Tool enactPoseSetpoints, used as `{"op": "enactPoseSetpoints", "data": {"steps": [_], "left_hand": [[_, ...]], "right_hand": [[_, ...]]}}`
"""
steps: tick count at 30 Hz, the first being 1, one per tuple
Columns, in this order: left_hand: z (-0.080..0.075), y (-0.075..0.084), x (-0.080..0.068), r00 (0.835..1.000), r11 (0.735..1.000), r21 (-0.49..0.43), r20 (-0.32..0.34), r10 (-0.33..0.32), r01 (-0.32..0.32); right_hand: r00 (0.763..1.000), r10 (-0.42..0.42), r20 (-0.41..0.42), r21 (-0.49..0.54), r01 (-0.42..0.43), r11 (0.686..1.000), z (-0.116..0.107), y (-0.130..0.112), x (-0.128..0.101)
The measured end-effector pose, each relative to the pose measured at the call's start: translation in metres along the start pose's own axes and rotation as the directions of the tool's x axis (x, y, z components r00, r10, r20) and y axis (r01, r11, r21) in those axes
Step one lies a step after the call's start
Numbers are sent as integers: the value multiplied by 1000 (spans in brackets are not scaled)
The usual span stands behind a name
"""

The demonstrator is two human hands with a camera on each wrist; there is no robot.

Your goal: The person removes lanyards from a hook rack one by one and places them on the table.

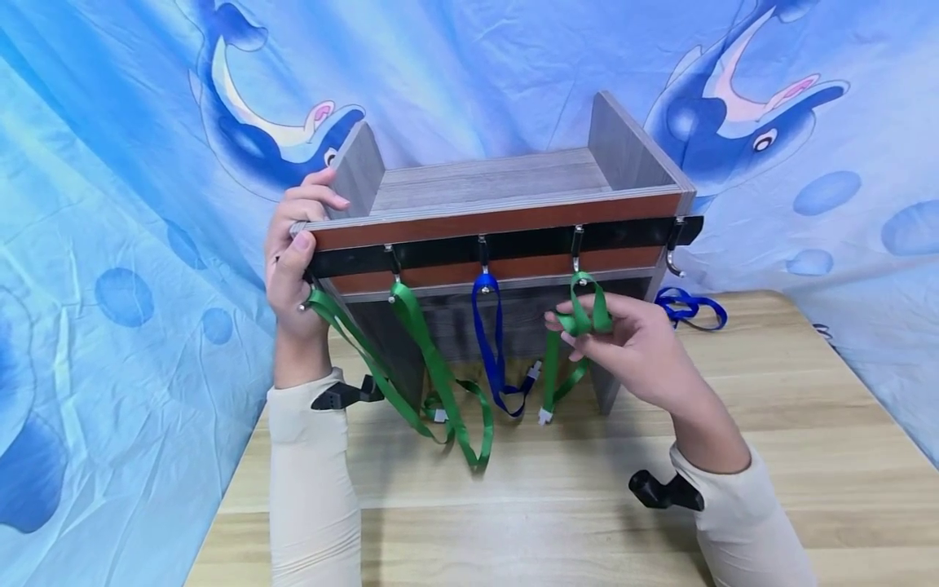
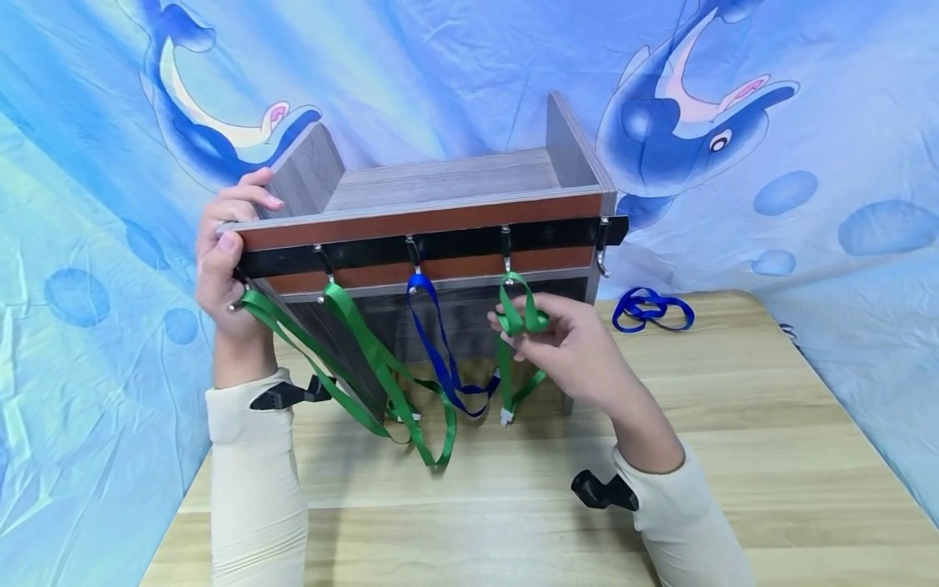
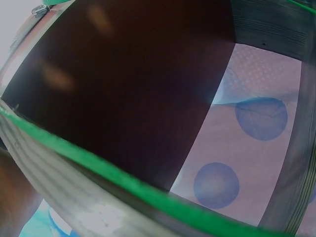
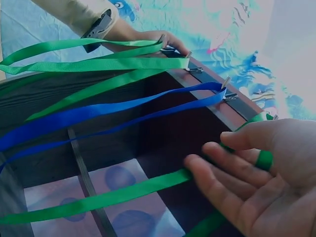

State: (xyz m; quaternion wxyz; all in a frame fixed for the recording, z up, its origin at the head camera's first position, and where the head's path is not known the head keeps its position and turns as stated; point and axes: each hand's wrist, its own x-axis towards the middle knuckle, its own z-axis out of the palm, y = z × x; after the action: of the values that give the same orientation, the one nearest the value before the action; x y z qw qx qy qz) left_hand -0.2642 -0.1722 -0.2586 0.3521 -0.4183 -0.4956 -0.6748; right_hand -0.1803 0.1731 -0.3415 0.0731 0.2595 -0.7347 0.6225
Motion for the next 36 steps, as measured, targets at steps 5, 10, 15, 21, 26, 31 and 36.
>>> {"op": "enactPoseSetpoints", "data": {"steps": [5,10,15,21,26,31,36], "left_hand": [[-1,0,-1,1000,1000,5,3,-2,2],[-3,1,-2,1000,1000,4,-12,0,0],[-2,1,-2,1000,1000,1,-4,0,0],[-1,-1,-1,1000,1000,-3,4,-2,2],[1,-1,-1,1000,1000,-5,4,-3,4],[1,-2,-1,1000,1000,-10,-3,-3,3],[2,-1,-1,1000,1000,-13,-12,1,-1]], "right_hand": [[979,-144,-143,-46,138,989,5,-5,-5],[932,-304,-198,-54,299,953,12,-7,-4],[912,-357,-202,-59,352,934,13,-10,-6],[935,-291,-205,-110,273,956,6,-21,-18],[919,-312,-242,-103,296,950,-1,-31,-30],[893,-353,-280,-25,361,932,-9,-34,-40],[864,-390,-318,99,439,893,-18,-38,-46]]}}
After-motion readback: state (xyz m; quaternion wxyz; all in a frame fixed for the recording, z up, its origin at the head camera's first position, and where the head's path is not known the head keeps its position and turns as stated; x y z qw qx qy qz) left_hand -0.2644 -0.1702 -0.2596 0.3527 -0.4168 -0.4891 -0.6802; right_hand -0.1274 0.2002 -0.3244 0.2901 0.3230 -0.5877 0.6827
